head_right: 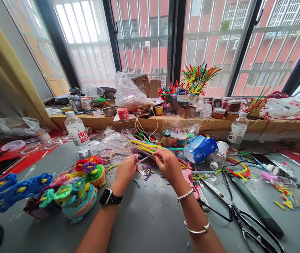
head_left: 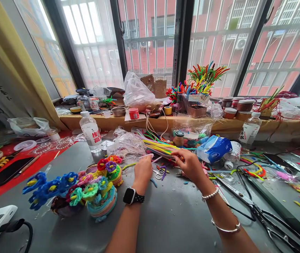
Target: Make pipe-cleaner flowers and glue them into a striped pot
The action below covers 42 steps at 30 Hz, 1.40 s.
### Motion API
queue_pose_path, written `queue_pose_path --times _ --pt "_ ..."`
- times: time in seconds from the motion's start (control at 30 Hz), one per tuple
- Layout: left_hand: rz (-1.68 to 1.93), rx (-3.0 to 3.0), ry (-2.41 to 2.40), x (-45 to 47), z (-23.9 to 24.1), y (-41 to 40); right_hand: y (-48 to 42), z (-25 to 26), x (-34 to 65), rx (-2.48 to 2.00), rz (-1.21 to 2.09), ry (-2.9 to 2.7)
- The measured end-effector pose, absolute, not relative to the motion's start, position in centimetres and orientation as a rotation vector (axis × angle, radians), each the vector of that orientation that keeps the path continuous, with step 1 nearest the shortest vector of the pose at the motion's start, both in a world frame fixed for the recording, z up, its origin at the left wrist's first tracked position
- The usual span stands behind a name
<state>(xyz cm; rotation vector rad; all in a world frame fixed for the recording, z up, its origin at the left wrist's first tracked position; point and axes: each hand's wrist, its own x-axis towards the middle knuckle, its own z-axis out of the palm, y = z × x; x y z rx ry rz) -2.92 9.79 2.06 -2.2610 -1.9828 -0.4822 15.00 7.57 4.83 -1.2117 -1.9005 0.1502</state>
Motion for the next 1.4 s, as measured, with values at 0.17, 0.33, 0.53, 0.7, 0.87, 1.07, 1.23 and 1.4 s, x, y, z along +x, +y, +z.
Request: queue_pose_path --times 0.17,0.33,0.53,0.7,0.87,1.07,1.23,1.4 --pt "-0.727 -2.1 -1.99 -3.3 3.4 9.1 7.6 5.1 15.0 -1.278 0.292 -1.871" --pt "-1.053 -2.235 -1.83 -2.4 3.8 8.6 7.4 5.1 13.9 -1.266 0.744 -1.747" --pt "-1.634 -2.641 -1.679 -0.4 3.9 7.9 7.7 4.1 13.1 -1.161 1.074 -1.592" --pt "-1.835 -2.756 -1.748 -0.2 4.2 7.6 8.0 4.2 13.6 -1.128 0.972 -1.453" --pt "-1.936 -2.742 -1.81 -0.6 4.1 7.9 8.0 4.8 14.7 -1.04 0.967 -1.264" --pt "-1.99 -2.706 -1.853 -0.6 4.1 7.9 7.8 5.4 15.2 -0.948 0.942 -1.101" --pt "-2.174 -2.719 -1.92 -0.7 4.3 7.9 7.5 5.8 14.9 -0.86 1.1 -1.041" --pt "-2.385 -2.834 -1.989 -0.8 4.7 7.9 7.4 6.3 15.2 -0.796 1.123 -0.918"
